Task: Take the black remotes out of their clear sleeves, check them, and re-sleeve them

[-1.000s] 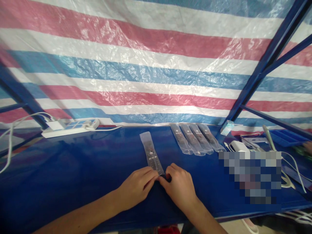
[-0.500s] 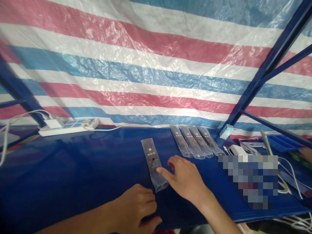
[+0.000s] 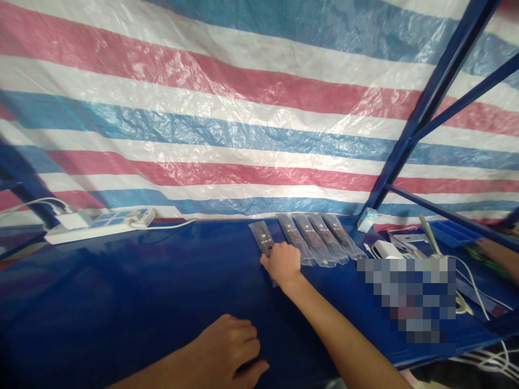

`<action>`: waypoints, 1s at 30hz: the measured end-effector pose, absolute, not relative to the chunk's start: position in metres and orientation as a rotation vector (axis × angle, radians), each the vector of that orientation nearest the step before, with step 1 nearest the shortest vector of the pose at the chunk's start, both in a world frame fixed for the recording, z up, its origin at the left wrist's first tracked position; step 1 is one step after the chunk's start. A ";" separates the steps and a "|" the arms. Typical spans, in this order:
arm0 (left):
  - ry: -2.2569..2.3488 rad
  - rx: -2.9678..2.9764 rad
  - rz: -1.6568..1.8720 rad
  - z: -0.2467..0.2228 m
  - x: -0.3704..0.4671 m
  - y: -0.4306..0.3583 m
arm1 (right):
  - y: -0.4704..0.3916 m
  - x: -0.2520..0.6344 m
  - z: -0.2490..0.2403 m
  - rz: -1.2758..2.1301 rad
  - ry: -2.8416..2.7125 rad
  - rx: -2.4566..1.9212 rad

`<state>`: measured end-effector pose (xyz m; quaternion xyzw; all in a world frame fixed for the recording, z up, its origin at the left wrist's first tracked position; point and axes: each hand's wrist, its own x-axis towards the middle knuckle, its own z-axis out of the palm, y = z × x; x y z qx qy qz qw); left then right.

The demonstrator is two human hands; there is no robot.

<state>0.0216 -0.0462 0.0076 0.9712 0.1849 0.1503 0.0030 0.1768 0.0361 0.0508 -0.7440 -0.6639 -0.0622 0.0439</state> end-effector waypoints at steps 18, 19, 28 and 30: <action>0.597 3.056 0.720 -0.013 0.019 -0.032 | -0.014 0.186 0.030 -0.136 -2.332 -1.457; 0.621 3.050 0.723 -0.013 0.019 -0.031 | -0.019 0.186 0.024 -0.112 -2.337 -1.424; 0.759 3.031 0.685 -0.015 0.016 -0.022 | -0.020 0.192 -0.006 -0.015 -2.283 -1.353; 0.784 3.020 0.668 -0.014 0.016 -0.022 | -0.020 0.191 -0.006 -0.011 -2.279 -1.356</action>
